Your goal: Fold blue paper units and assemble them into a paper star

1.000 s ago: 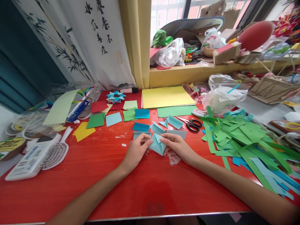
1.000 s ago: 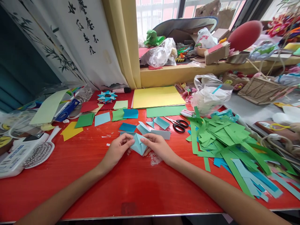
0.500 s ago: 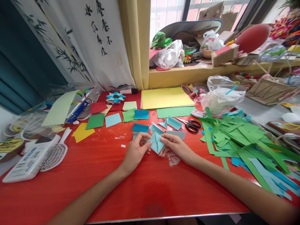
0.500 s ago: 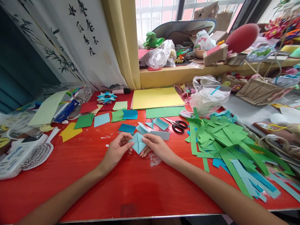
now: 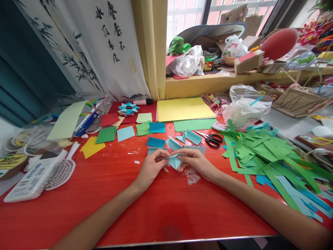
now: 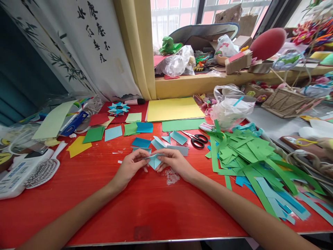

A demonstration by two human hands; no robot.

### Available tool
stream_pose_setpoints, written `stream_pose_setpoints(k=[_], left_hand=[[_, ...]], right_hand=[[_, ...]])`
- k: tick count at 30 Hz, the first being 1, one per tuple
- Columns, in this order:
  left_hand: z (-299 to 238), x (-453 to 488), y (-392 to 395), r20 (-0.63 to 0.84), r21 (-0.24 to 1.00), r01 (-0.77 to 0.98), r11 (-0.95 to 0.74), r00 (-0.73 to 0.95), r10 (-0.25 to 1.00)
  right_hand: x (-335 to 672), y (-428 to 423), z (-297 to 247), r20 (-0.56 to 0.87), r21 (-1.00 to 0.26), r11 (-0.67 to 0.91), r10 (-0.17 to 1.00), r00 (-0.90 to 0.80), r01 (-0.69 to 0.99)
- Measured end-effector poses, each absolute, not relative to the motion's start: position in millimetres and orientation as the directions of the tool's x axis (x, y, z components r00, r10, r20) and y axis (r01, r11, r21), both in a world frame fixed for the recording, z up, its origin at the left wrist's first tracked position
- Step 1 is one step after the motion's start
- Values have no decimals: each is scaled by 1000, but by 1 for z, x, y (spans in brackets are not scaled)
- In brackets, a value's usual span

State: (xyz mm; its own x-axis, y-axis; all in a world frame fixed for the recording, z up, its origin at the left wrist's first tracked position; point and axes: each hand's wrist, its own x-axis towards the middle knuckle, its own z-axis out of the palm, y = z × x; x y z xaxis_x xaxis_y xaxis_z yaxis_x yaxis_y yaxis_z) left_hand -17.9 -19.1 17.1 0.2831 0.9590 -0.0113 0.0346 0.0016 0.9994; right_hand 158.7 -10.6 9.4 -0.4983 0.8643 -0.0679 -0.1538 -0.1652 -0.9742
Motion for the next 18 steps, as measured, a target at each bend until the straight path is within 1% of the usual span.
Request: stream_pose_setpoints(k=[5,7,9,14,16,18], left_hand=[[21,-20,-20,-50,999,15,48,254,966],[22,-21,-20,-43,998,-23,50,239,970],[23,-21,-21,-29,998,-45,41,231,972],[23,-21,-21,39,995,82,-54,179,983],[21,-21,-21,77,988,123,-96,145,986],[20,-22,-21,99,981,151,-119,133,986]], right_hand=[[161,-10,8,-69,-959,-192,871,-486,-209],[161,-11,9,-64,-965,-180,867,-494,-191],[160,-12,12,-54,-979,-146,856,-515,-140],[158,-15,18,-29,-999,-35,828,-560,1],[156,-17,17,-4,-1000,-6,841,-541,-2],[154,-19,15,25,-999,6,861,-509,-39]])
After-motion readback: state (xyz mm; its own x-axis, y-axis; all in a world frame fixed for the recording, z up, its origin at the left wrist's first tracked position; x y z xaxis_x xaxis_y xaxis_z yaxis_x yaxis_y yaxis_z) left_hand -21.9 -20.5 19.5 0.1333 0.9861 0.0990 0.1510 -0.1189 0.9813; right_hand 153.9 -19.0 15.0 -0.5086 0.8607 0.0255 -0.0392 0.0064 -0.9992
